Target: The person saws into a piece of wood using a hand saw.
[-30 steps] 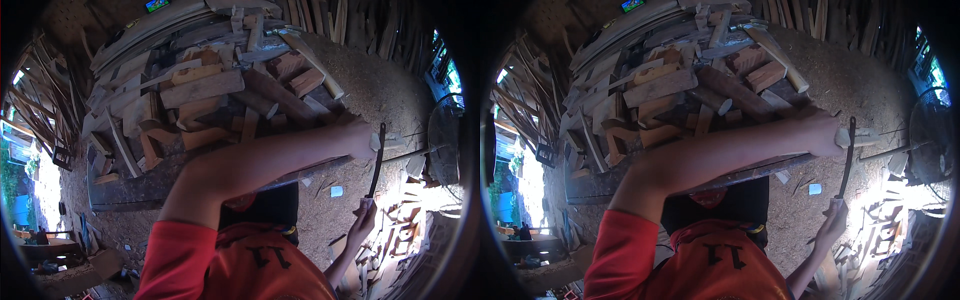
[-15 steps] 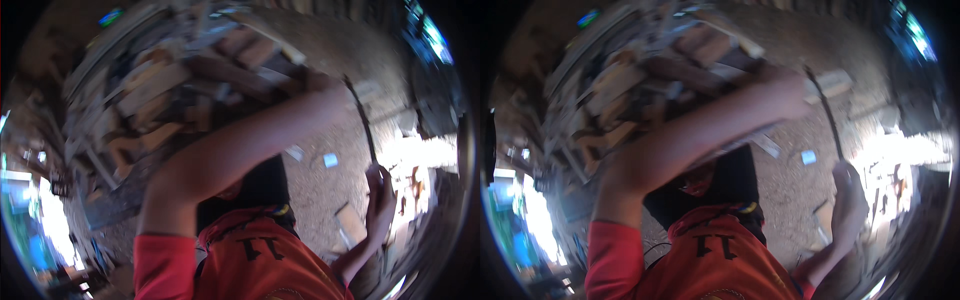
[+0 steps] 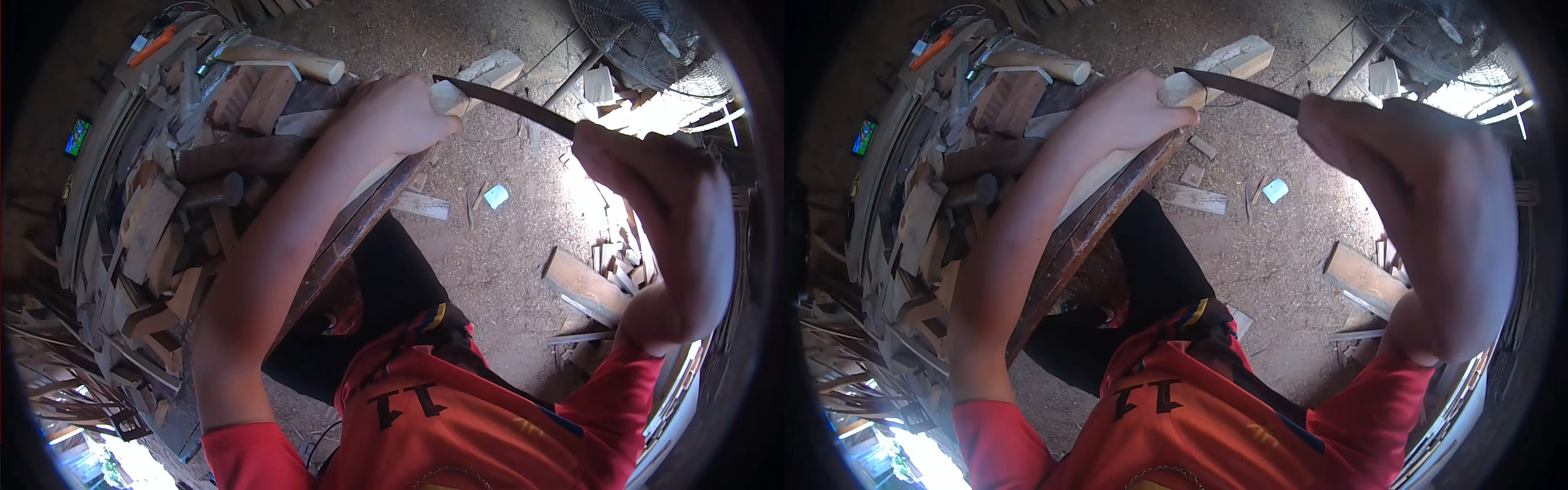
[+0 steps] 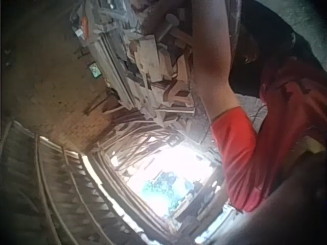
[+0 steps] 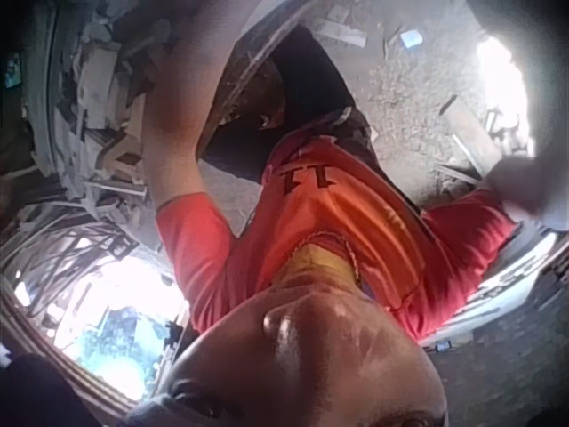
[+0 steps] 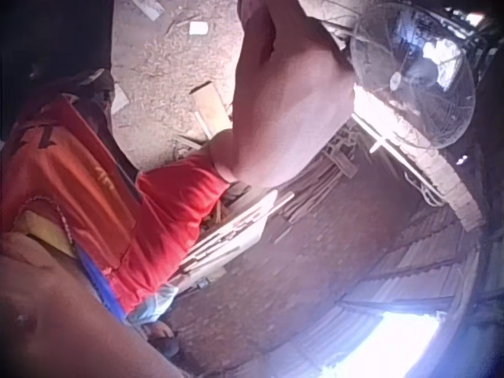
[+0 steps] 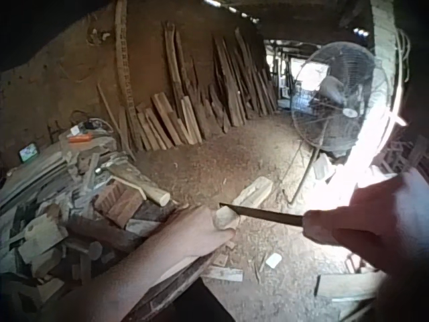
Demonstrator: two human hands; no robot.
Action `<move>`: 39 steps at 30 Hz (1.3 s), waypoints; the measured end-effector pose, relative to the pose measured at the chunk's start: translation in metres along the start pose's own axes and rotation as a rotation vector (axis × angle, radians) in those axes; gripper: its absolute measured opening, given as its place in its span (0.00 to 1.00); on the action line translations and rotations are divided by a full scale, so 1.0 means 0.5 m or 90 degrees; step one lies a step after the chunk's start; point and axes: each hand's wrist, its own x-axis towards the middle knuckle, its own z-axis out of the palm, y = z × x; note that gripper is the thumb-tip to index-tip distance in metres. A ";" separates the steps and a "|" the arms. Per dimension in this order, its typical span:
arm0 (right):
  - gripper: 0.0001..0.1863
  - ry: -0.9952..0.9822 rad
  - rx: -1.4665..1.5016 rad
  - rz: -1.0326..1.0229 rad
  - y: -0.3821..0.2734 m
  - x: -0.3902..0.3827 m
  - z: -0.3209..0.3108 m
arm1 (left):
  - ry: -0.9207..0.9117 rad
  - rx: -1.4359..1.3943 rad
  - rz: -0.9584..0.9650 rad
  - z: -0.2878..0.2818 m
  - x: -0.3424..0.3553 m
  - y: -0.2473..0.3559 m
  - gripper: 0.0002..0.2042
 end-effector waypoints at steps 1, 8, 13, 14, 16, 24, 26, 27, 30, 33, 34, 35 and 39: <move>0.13 0.023 0.046 0.007 0.007 0.010 0.008 | -0.016 -0.021 -0.011 0.001 0.000 -0.003 0.28; 0.09 -0.087 -0.161 -0.086 -0.018 0.171 0.110 | 0.015 -0.052 -0.023 0.031 0.014 -0.026 0.25; 0.08 -0.111 -0.103 -0.149 0.002 0.189 0.070 | -0.018 -0.063 -0.021 0.022 0.014 -0.030 0.26; 0.09 -0.150 0.057 -0.041 0.007 0.170 0.025 | -0.022 -0.088 0.004 0.029 0.028 -0.009 0.24; 0.09 -0.143 0.216 0.049 0.029 0.144 0.008 | -0.045 -0.087 0.004 0.024 0.022 0.002 0.24; 0.09 -0.145 -0.063 -0.144 0.033 0.213 0.166 | 0.009 -0.047 0.034 0.044 0.019 -0.026 0.26; 0.10 -0.162 -0.040 -0.111 0.037 0.218 0.163 | 0.034 -0.042 0.032 0.052 0.018 -0.017 0.26; 0.10 -0.172 -0.031 -0.093 0.040 0.220 0.159 | 0.059 -0.039 0.034 0.053 0.018 -0.010 0.27; 0.11 -0.196 -0.007 -0.064 0.041 0.225 0.153 | -0.061 -0.143 -0.009 0.020 0.017 -0.001 0.28; 0.11 -0.186 0.026 -0.058 0.049 0.214 0.169 | 0.027 -0.079 0.065 0.052 0.028 -0.016 0.27; 0.11 -0.182 0.035 -0.054 0.051 0.210 0.172 | 0.027 -0.084 0.066 0.063 0.034 -0.017 0.27; 0.12 -0.175 0.048 -0.053 0.048 0.205 0.172 | 0.054 -0.063 0.061 0.062 0.023 -0.011 0.26; 0.13 -0.158 0.083 -0.049 0.048 0.186 0.172 | 0.056 -0.099 0.070 0.043 0.015 -0.016 0.25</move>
